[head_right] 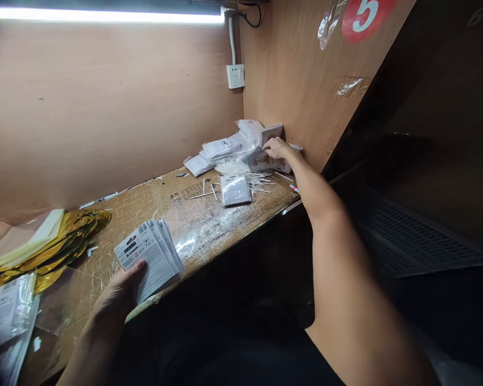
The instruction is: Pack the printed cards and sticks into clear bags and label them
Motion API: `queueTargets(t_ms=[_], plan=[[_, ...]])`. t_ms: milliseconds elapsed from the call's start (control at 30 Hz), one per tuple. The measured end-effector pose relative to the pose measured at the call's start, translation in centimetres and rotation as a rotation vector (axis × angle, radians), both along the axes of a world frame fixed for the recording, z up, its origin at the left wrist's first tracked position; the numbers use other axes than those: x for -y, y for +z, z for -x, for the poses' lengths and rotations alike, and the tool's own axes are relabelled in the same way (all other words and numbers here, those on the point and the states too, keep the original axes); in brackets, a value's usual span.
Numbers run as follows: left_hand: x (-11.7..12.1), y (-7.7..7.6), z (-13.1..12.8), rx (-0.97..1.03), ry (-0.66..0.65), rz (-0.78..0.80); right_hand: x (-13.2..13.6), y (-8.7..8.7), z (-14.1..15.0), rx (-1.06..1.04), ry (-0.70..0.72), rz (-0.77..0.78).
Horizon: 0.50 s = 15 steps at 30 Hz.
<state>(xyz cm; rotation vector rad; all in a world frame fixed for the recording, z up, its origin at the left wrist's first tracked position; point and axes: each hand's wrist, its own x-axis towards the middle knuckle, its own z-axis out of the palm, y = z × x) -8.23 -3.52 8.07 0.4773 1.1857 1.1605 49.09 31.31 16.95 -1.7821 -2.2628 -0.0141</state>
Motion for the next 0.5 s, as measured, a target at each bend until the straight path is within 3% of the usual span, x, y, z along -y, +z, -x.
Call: queueTargets(t_ms=[167,267,367,500], plan=[[-1.3,0.0,-3.1,0.08,0.07,-0.005,2.1,-0.4,-1.7,-0.57,-0.031,-0.266],[-2.4,0.1,-5.2,0.139,0.081,0.003,4.5,-1.2,-1.8,-0.992,-0.088,-0.323],[-3.4,-0.1,-6.7,0.202,0.014,-0.025,7.3,-2.5,-0.9,-1.35,-0.093,-0.203],[-4.6,-0.7,-8.3,0.27,-0.133,-0.104,10.8,-5.8,1.3,-1.573,-0.056,0.051]])
